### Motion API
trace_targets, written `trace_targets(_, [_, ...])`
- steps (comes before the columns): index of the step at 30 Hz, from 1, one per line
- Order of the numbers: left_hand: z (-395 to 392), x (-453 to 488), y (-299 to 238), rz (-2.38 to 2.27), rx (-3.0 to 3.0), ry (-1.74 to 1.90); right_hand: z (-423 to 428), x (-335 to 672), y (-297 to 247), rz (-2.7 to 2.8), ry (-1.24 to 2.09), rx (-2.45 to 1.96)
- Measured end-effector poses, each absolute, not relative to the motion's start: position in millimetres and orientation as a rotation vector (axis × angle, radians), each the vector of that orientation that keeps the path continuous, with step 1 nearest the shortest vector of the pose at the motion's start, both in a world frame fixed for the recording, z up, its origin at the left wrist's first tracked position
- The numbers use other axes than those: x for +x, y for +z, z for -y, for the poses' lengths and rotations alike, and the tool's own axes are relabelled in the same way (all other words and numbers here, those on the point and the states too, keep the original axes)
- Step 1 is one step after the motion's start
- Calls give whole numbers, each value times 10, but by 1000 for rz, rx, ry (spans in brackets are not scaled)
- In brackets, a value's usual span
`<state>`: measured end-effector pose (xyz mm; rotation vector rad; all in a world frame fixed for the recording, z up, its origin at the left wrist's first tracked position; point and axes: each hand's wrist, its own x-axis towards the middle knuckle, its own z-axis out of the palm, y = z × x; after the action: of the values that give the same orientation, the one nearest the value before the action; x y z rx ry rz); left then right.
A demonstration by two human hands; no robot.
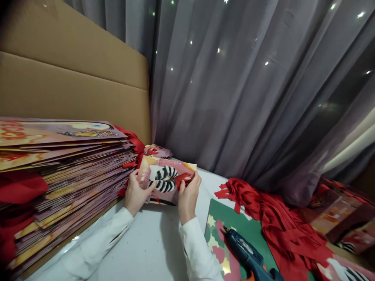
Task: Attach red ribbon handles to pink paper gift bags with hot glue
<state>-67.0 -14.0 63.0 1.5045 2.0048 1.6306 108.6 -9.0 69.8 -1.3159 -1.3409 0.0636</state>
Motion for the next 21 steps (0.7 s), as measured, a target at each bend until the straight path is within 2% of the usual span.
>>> trace_targets(5, [113,-676,560,-2012,1480,1633,91,1128,690,1250,45,-1332])
trace_targets(9, [70,-710,520,-2018,1503,1629,17,1291,745,1238,226,-1294])
trace_targets(17, [9,-775,511,-1977,1461,1684,62,1676,1178,1274,1292,-972])
trace_targets(21, [-6,-752,475,-1728,1460,1724,205,1672,1214,1368,1598,-815])
